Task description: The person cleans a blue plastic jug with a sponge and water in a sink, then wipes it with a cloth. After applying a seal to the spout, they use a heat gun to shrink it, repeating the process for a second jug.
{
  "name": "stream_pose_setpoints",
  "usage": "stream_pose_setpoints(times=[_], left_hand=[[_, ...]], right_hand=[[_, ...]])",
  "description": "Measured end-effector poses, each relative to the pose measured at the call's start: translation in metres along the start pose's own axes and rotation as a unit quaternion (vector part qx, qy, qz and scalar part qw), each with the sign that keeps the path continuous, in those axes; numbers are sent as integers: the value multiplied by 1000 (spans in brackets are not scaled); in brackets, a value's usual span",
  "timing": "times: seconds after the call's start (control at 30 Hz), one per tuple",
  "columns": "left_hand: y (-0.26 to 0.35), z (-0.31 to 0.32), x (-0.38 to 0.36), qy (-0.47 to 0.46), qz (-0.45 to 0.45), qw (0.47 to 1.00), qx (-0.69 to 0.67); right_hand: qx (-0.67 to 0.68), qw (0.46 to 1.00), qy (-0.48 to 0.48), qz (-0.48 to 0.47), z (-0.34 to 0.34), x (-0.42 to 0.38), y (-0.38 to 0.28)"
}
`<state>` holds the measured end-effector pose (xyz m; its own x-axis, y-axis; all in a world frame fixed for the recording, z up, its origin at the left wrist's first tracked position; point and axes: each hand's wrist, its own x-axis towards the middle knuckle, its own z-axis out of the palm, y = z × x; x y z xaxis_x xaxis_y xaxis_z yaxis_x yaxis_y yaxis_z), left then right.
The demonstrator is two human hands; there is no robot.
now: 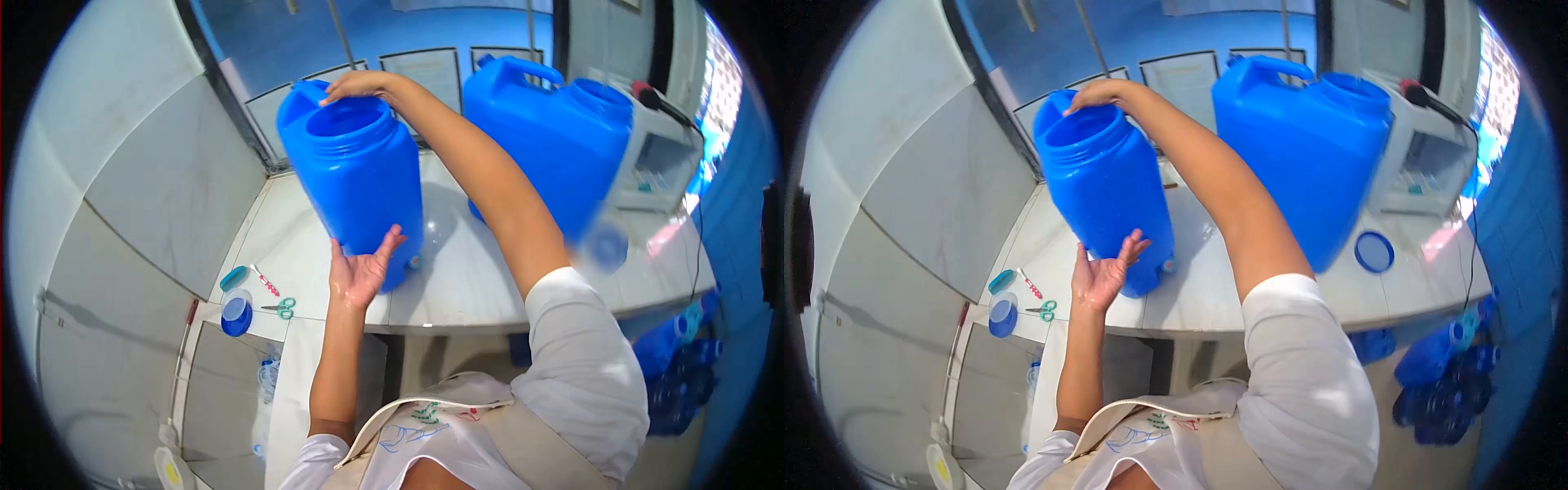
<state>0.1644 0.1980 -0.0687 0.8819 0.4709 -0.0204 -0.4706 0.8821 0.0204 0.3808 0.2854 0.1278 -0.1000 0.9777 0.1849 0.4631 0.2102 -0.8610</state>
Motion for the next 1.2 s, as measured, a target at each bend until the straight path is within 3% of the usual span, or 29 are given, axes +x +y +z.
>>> stream_pose_setpoints(times=[0.07, 0.13, 0.17, 0.2, 0.23, 0.27, 0.3, 0.33, 0.37, 0.4, 0.43, 0.47, 0.5, 0.53, 0.57, 0.6, 0.67, 0.7, 1.2], left_hand=[[4, 2, 4, -9, 22, 999, 39], [26, -10, 3, -24, -109, 978, 179], [45, -16, 0, -32, -92, 980, 172], [68, -25, -6, 70, -91, 888, 446], [81, -37, -7, 176, -81, 713, 674], [83, -58, -6, 179, -63, 722, 665], [79, -87, -4, 168, 133, 563, 798], [75, -110, 0, 158, 315, 353, 867], [71, -125, 9, 173, 332, 356, 856], [65, -136, 22, 136, 330, 401, 843], [58, -142, 29, 95, 323, 444, 830], [51, -140, 31, 124, 313, 440, 832], [48, -135, 32, 128, 319, 443, 828], [45, -132, 33, 137, 312, 447, 827], [43, -132, 33, 146, 303, 453, 826], [42, -133, 33, 151, 303, 457, 823], [42, -135, 35, 148, 309, 454, 822], [41, -135, 35, 150, 306, 459, 820], [36, -135, 34, 162, 298, 459, 821]], right_hand=[[25, 998, -30, 49, -15, 28, 17], [69, 995, -27, 68, -17, 41, 19], [119, 988, -9, 94, -15, 46, 20], [169, 983, -8, 77, -14, 49, 24], [220, 974, -8, 61, -13, 51, 31], [253, 967, 5, 40, -14, 47, 40], [284, 958, 14, 23, -15, 43, 53], [323, 944, 61, 25, -19, 50, 87], [389, 915, 100, 17, -25, 66, 134], [451, 882, 122, 71, -27, 69, 177], [443, 889, 116, 5, -24, 52, 215], [394, 893, 214, 37, -15, 47, 255], [176, 957, 232, 17, 2, 23, 276], [-50, 970, 238, -4, 13, 6, 288], [-90, 966, 242, -7, 30, -5, 306], [15, 971, 239, 18, 44, -9, 317], [302, 920, 239, 69, 60, -14, 327], [354, 901, 237, 79, 63, -15, 328], [454, 859, 217, 92, 66, -14, 325]])
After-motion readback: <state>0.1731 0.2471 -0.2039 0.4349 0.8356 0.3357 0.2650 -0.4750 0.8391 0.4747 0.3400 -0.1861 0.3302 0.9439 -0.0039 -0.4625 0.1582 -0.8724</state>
